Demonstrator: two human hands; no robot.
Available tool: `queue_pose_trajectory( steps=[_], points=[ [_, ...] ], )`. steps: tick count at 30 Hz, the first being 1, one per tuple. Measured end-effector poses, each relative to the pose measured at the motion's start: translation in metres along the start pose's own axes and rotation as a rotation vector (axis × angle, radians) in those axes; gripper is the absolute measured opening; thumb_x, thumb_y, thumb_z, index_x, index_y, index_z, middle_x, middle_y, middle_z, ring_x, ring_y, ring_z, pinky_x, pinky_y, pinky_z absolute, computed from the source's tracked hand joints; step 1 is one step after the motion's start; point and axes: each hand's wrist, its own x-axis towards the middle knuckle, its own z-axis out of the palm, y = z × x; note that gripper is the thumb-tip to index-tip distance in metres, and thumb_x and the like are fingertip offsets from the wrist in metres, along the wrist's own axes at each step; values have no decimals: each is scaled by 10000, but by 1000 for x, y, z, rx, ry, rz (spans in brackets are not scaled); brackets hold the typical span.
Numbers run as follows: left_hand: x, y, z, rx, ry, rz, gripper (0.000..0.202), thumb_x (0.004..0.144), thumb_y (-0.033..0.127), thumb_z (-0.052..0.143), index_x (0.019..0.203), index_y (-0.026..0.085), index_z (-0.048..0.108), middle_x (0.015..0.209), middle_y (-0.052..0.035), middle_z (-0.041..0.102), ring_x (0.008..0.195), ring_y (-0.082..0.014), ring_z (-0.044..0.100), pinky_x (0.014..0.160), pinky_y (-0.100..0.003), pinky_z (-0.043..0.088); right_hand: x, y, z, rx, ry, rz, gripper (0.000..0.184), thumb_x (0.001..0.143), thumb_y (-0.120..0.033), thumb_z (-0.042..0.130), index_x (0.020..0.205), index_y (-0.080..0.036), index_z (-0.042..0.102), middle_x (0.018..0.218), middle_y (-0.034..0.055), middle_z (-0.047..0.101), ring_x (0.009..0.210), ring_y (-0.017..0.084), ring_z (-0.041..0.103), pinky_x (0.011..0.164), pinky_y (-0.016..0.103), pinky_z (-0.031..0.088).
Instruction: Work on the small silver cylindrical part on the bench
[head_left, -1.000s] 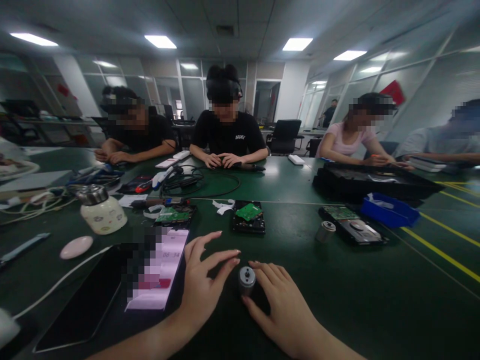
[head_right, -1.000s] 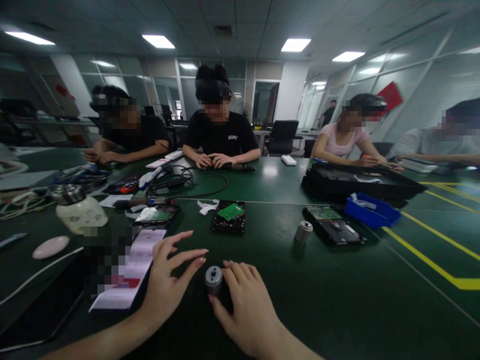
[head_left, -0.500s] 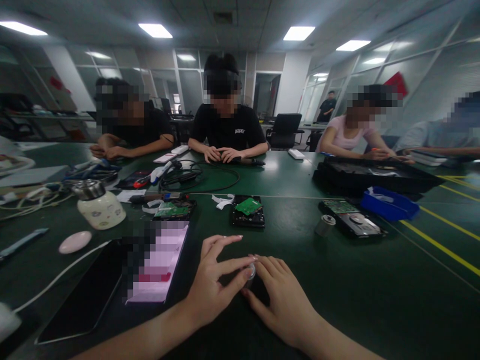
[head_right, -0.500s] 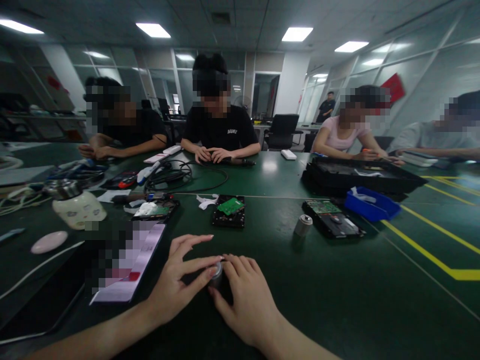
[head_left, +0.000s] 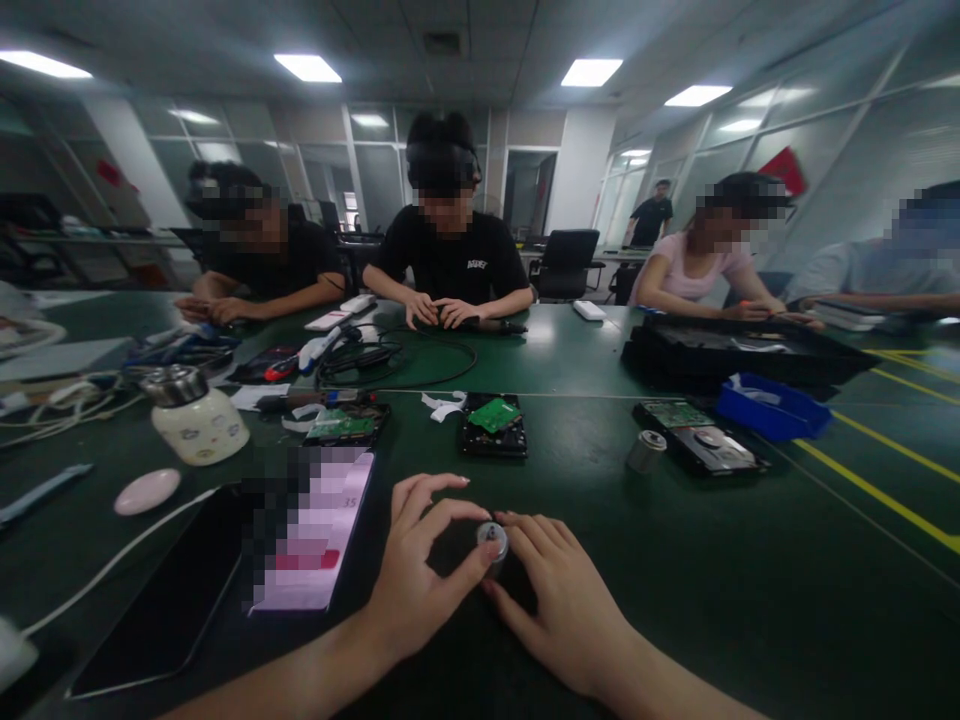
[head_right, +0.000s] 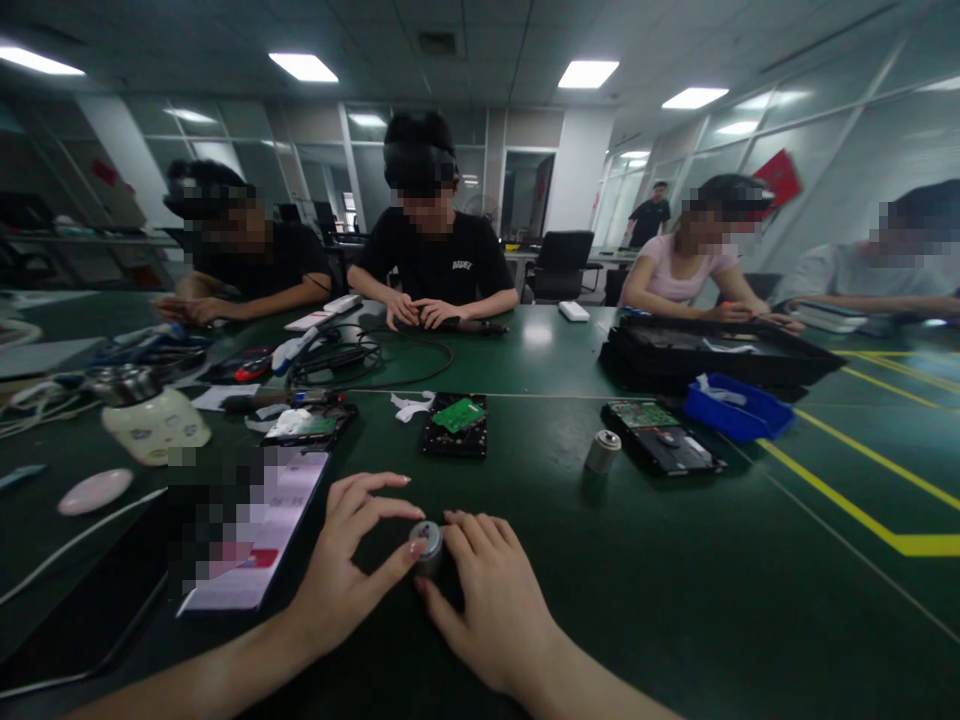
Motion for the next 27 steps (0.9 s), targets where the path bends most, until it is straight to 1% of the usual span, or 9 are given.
queue_pose_trajectory(
  steps=[3, 6, 9, 12, 14, 16, 19, 24, 27],
  points=[
    [1, 1, 1, -8, -67, 32, 246, 829, 262, 625, 1061, 335, 656, 1235, -41, 498, 1142, -281, 363, 910, -458, 382, 0, 0, 0, 2, -3, -1, 342, 839, -282, 555, 1151, -142, 558, 1214, 119, 585, 1093, 265, 516, 976, 442, 369],
    [2, 1, 2, -39, -88, 13, 215, 858, 250, 590, 1017, 362, 683, 1246, -25, 498, 1149, -274, 359, 913, -444, 384, 0, 0, 0, 8, 4, -3, 349, 840, -283, 556, 1161, -145, 553, 1215, 115, 587, 1093, 267, 518, 980, 448, 366],
    [2, 1, 3, -71, -84, -4, 180, 865, 244, 580, 958, 334, 706, 1189, -35, 535, 1131, -263, 385, 910, -425, 393, -1, 0, 0, 11, 9, -3, 349, 838, -289, 566, 1161, -156, 555, 1221, 107, 588, 1098, 266, 518, 981, 448, 367],
    [3, -3, 5, -60, -15, -35, 164, 875, 263, 565, 933, 298, 714, 1098, -48, 577, 1092, -254, 428, 901, -415, 407, 0, -1, -1, 16, 7, 11, 329, 836, -286, 571, 1144, -169, 569, 1212, 100, 594, 1092, 261, 525, 974, 439, 379],
    [3, -9, 7, -6, 68, -106, 177, 882, 283, 552, 951, 281, 716, 1046, -52, 600, 1060, -253, 455, 903, -426, 410, 0, -1, -2, 19, 6, 26, 327, 833, -287, 575, 1140, -174, 577, 1219, 97, 594, 1090, 262, 531, 978, 444, 378],
    [4, -14, 10, 77, 108, -210, 178, 869, 306, 572, 951, 275, 727, 1001, -51, 622, 1026, -257, 477, 905, -444, 411, 0, -1, -2, 21, 0, 38, 339, 835, -299, 575, 1150, -173, 577, 1233, 97, 591, 1095, 267, 533, 988, 457, 370],
    [5, -20, 13, 164, 59, -317, 137, 817, 310, 639, 886, 293, 756, 953, -48, 643, 982, -272, 503, 875, -467, 423, 0, -1, -2, 23, -6, 42, 349, 845, -316, 565, 1163, -171, 576, 1247, 96, 587, 1113, 270, 527, 999, 464, 360],
    [3, -20, 13, 270, -56, -366, 144, 791, 293, 665, 881, 360, 754, 998, -45, 645, 998, -296, 502, 814, -475, 430, 0, -2, -2, 15, -5, 45, 367, 845, -315, 565, 1182, -170, 569, 1250, 93, 586, 1122, 269, 523, 1007, 461, 354],
    [3, -19, 12, 249, -37, -363, 152, 802, 300, 654, 903, 365, 748, 985, -40, 649, 987, -291, 506, 810, -473, 433, 0, -2, -2, 8, -6, 49, 372, 845, -317, 563, 1183, -161, 569, 1250, 96, 585, 1122, 272, 521, 1002, 459, 359]
  ],
)
